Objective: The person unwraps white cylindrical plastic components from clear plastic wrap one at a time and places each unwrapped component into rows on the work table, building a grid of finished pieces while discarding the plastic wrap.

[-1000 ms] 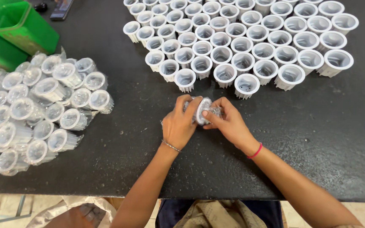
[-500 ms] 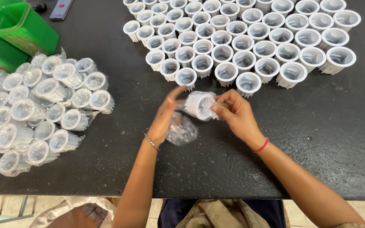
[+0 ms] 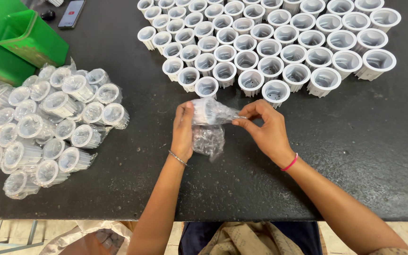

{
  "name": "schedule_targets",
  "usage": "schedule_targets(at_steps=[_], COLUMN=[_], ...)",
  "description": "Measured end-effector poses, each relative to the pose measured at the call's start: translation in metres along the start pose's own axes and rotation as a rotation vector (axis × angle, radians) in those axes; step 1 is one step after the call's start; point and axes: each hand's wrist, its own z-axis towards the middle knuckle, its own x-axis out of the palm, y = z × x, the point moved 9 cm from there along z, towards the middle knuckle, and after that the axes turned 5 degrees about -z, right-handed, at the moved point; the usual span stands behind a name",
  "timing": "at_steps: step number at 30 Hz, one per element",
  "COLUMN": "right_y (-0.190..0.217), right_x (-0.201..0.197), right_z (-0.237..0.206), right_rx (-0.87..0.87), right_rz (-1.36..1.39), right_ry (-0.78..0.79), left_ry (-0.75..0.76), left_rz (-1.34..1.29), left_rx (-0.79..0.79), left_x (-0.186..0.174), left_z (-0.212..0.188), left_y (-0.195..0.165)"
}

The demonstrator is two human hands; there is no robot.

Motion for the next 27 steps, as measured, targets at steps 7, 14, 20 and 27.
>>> schedule_targets(at_steps=[7, 14, 20, 27], right_y=[0.054, 0.027, 0.019, -0.002], right_x=[0.011, -0.005, 0.022, 0.028], right_z=[-0.02, -0.001, -0.004, -0.006], right_rx=[-0.523, -0.201, -0.131, 0.006], right_rz=[-0.339, -0.102, -0.015, -0.067], right_ry=[0.092, 0.08, 0.37, 0.302], left_ry=[-0.021, 0.087, 0.207, 0.248], left_rz=[-0.215, -0.18, -0.107, -0.065], left_rx=[-0.015, -0.059, -0.085, -0.178], left_x=[-0.015, -0.001, 0.026, 0.035], left_z=[0.004, 0.0, -0.011, -0.017], left_y=[-0.007, -0.018, -0.008, 0.008])
